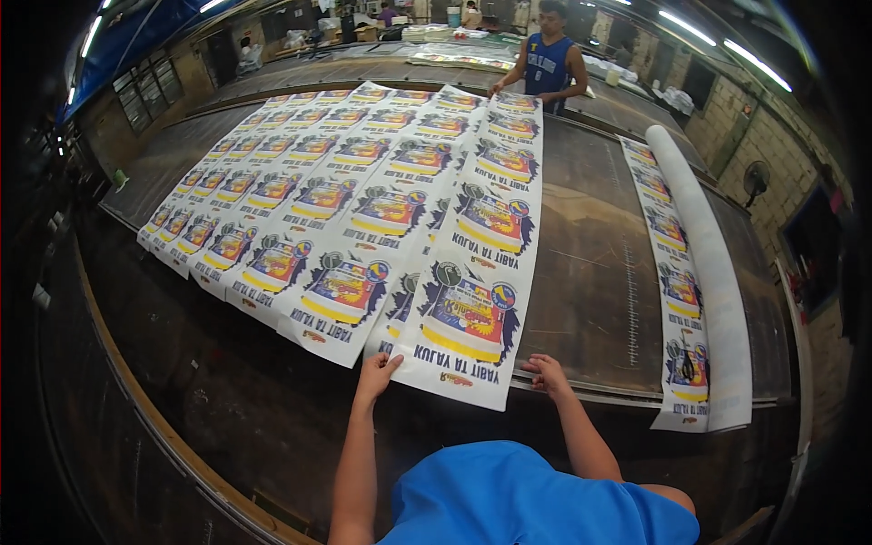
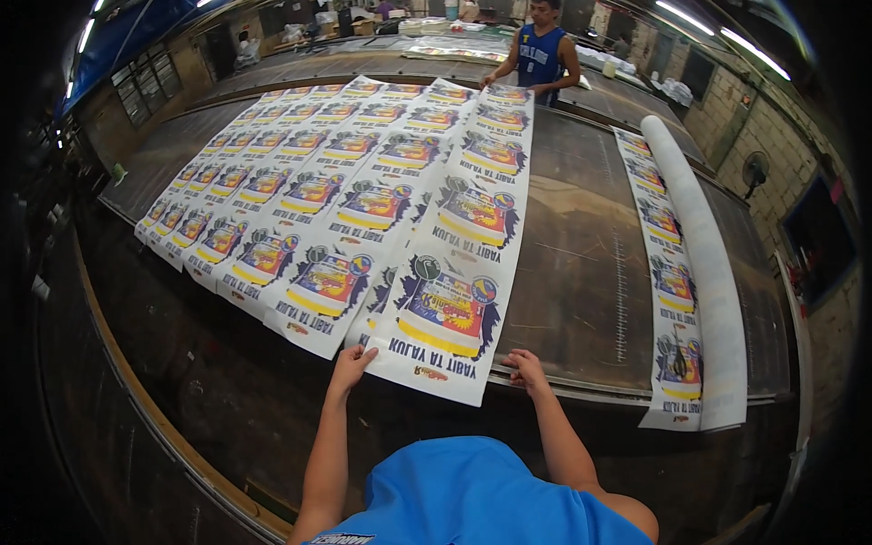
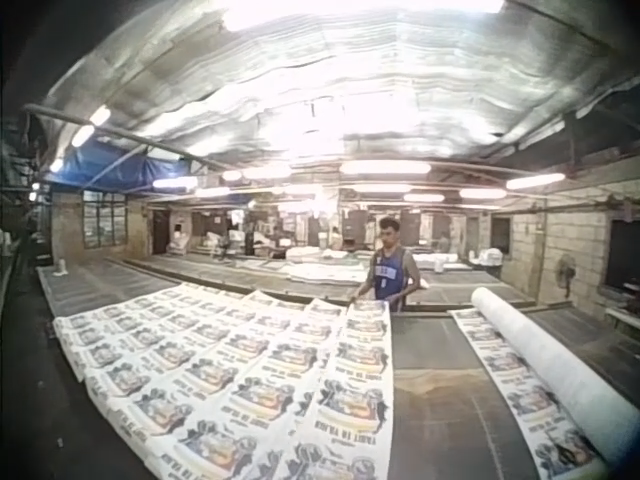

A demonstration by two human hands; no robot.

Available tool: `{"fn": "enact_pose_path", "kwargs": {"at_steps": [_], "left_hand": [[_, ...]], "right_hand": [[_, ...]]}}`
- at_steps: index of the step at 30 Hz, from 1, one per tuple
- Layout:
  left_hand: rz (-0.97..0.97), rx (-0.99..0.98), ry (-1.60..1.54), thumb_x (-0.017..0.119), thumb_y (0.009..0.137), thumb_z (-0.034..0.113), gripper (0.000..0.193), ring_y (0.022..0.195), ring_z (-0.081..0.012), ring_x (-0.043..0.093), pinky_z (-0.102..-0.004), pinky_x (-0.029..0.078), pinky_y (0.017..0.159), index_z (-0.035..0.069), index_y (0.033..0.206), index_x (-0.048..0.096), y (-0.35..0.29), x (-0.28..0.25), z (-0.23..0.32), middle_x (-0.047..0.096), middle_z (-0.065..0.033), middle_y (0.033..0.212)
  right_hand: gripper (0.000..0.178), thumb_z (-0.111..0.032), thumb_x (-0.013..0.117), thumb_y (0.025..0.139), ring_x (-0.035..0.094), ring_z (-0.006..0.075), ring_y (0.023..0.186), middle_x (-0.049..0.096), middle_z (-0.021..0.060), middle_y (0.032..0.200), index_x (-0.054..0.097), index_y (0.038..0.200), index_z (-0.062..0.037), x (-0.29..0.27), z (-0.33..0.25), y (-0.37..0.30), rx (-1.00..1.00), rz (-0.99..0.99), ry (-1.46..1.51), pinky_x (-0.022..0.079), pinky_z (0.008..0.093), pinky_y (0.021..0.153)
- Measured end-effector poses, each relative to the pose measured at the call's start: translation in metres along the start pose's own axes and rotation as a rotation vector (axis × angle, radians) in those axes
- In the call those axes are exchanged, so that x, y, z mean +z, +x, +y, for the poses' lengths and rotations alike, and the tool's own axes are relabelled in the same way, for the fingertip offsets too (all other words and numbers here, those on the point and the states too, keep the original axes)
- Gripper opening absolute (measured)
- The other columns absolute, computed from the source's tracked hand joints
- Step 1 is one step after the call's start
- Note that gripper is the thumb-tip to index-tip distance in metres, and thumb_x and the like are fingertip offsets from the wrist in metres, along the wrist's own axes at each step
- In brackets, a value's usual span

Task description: Rolling out a large sheet of printed material on a industrial table and cutting it with scissors.

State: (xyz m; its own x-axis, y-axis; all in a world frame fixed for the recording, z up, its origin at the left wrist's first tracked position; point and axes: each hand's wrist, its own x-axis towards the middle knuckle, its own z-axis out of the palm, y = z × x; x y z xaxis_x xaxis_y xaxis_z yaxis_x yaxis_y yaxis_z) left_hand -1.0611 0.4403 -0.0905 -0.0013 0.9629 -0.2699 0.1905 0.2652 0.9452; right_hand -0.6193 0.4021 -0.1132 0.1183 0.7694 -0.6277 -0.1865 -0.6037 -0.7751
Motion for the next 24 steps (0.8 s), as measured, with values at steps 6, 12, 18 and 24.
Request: {"fn": "enact_pose_path", "kwargs": {"at_steps": [6, 12, 18, 24], "left_hand": [[0.034, -0.022, 0.09, 0.075, 0.087, 0.029, 0.032, 0.061, -0.0077, 0.051, -0.0269, 0.039, 0.056, -0.001, 0.081, 0.069, 0.029, -0.055, -0.067, 0.062, -0.0016, 0.066], [-0.101, -0.03, 0.314, 0.076, 0.085, 0.032, 0.035, 0.12, -0.0347, 0.056, -0.0378, 0.047, 0.096, -0.001, 0.098, 0.072, 0.051, -0.068, -0.099, 0.049, -0.0241, 0.138], [-0.271, -0.107, 0.099, 0.071, 0.092, 0.026, 0.031, 0.089, -0.0142, 0.064, -0.0297, 0.05, 0.081, -0.002, 0.103, 0.07, 0.046, -0.068, -0.056, 0.071, -0.0084, 0.096], [-0.412, -0.078, -0.104, 0.069, 0.094, 0.021, 0.024, 0.086, -0.0091, 0.061, -0.0264, 0.049, 0.079, -0.001, 0.102, 0.07, 0.037, -0.08, 0.058, 0.07, -0.0035, 0.093]], "right_hand": [[0.055, -0.025, 0.062, 0.093, 0.056, 0.0121, 0.05, 0.069, 0.0127, 0.109, 0.041, 0.139, -0.0033, 0.066, 0.0, 0.025, 0.089, 0.0, -0.049, 0.053, 0.029, 0.046], [0.064, -0.024, 0.07, 0.088, 0.056, 0.0132, 0.048, 0.063, 0.0103, 0.088, 0.032, 0.137, -0.0053, 0.114, -0.008, 0.032, 0.14, 0.072, 0.026, 0.05, 0.0285, 0.041], [0.023, -0.014, 0.069, 0.091, 0.042, 0.004, 0.045, 0.054, -0.0029, 0.067, 0.054, 0.106, -0.0051, 0.123, -0.018, 0.03, 0.144, 0.073, 0.019, 0.038, 0.0234, 0.039], [0.018, -0.012, 0.067, 0.091, 0.039, 0.0002, 0.045, 0.062, -0.0013, 0.075, 0.058, 0.105, -0.0048, 0.107, -0.033, 0.016, 0.136, -0.22, 0.286, 0.034, 0.0195, 0.039]]}}
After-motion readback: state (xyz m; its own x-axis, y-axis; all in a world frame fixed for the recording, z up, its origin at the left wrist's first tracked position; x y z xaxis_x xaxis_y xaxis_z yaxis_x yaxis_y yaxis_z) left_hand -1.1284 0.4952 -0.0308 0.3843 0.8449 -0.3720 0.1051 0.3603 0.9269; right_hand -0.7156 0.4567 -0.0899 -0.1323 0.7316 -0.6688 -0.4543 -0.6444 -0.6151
